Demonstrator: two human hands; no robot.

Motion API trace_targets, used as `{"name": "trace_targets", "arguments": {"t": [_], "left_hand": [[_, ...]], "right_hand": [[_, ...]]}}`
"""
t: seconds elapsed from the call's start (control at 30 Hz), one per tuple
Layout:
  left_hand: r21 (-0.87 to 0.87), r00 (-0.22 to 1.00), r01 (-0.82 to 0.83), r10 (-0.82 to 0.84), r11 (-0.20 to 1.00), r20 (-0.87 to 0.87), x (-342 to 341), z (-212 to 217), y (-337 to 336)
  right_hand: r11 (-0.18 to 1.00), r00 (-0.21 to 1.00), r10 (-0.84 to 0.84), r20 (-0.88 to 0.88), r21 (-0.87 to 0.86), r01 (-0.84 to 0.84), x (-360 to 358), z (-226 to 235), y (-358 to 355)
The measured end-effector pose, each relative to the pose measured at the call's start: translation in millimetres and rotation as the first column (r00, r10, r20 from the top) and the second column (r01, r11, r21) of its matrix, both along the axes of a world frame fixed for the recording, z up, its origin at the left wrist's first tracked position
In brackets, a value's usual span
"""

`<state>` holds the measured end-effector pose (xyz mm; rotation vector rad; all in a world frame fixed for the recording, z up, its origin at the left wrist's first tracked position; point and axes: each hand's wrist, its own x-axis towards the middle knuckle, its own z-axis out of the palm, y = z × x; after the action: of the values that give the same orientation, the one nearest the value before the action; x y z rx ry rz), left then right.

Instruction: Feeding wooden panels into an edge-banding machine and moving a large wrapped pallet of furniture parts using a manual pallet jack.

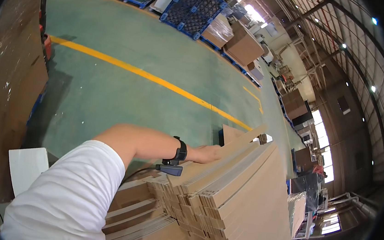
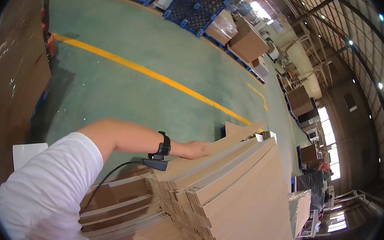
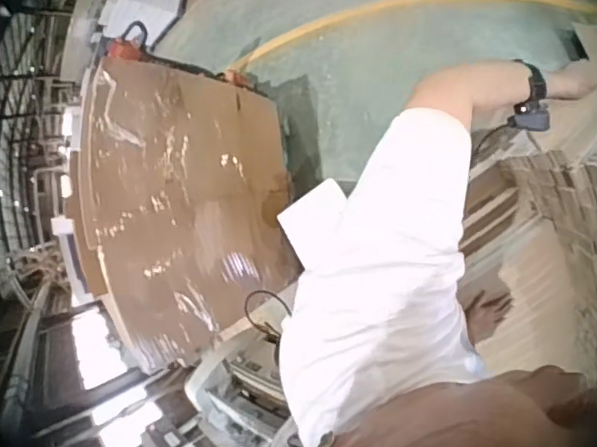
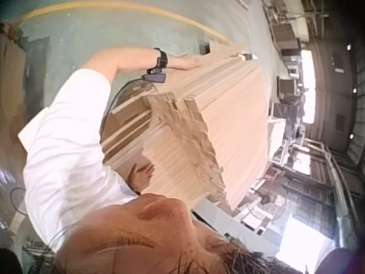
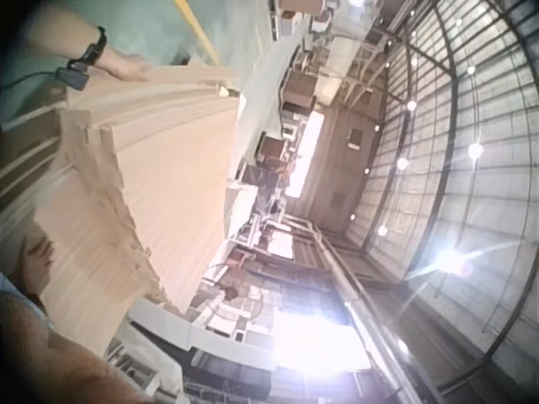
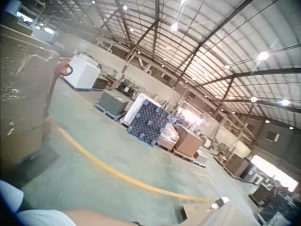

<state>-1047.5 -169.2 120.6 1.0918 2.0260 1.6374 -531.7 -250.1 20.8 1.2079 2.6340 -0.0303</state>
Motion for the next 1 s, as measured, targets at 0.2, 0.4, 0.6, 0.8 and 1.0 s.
{"name": "trace_targets", "arguments": {"t": [0.2,0.4,0.6,0.8,1.0], "left_hand": [[0.183,0.996,-0.046,0.031,0.982,0.08,8,23,0],[-0.102,0.994,0.077,-0.085,0.992,-0.072,-24,6,8],[-0.384,0.937,0.346,-0.339,0.856,0.09,11,29,37],[-0.07,0.973,0.123,-0.135,0.99,-0.189,-23,-18,22],[-0.019,0.984,0.167,-0.165,0.986,0.063,-41,22,16]], "right_hand": [[1.0,1.0,-0.008,0.005,0.014,0.007,4,-15,0],[1.0,1.0,-0.021,-0.003,-0.015,0.021,8,-23,5],[0.984,0.993,-0.116,-0.034,-0.141,0.11,-24,23,-7],[0.996,0.997,-0.055,-0.044,-0.071,0.052,-3,-7,1],[0.998,0.999,-0.044,-0.029,-0.048,0.042,5,-17,4]]}}
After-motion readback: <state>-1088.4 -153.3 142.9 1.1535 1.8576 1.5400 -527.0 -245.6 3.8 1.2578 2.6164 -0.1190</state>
